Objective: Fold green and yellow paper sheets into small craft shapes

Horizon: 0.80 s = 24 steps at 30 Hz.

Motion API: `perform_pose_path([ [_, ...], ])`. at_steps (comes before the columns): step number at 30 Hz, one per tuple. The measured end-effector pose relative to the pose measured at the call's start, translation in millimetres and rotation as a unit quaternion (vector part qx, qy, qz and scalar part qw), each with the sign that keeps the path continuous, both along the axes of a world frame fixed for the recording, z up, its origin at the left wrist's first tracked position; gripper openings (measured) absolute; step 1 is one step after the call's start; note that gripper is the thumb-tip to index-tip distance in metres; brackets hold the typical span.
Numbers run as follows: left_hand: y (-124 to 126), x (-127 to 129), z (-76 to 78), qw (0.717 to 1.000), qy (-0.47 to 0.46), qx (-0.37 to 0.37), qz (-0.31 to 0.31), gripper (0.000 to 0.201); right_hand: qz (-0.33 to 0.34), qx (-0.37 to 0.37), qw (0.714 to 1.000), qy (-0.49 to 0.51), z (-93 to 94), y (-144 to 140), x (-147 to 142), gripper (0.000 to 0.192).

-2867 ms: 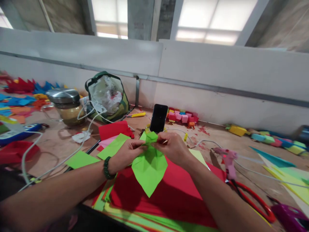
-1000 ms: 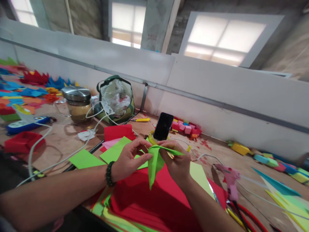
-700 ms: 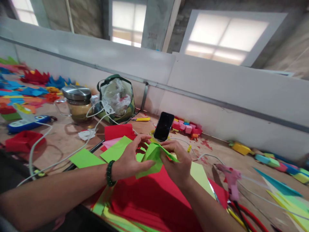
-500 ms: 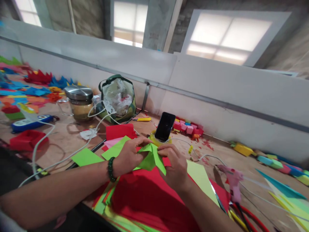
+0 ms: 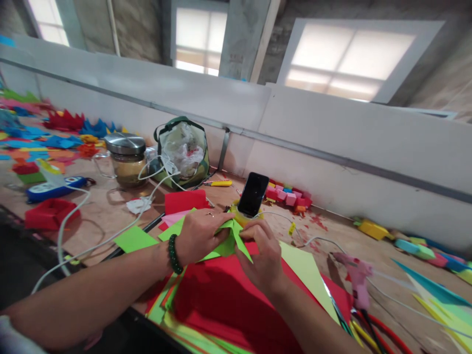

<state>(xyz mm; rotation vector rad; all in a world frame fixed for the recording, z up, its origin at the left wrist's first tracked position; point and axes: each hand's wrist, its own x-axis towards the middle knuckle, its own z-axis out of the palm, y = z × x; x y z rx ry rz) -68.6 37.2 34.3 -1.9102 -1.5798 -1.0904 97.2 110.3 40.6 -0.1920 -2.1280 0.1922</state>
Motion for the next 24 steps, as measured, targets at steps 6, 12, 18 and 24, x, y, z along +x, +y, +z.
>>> perform_pose_path([
  [6,-1,-1,0.8,0.993,0.106,0.035,0.025,0.023,-0.010,0.012,1.000,0.008,4.5,-2,-1,0.017],
  [12,-5,-1,5.9,0.988,0.134,0.066,0.044,0.015,0.004,-0.018,1.000,0.000,4.6,-1,0,0.016],
  [18,-9,0,10.9,0.983,0.156,0.086,0.050,0.012,0.014,-0.102,0.995,-0.010,1.2,-2,-1,0.013],
  [24,-11,0,10.5,0.991,0.106,0.079,0.021,0.016,0.011,-0.134,0.991,0.002,1.0,-3,0,0.018],
])
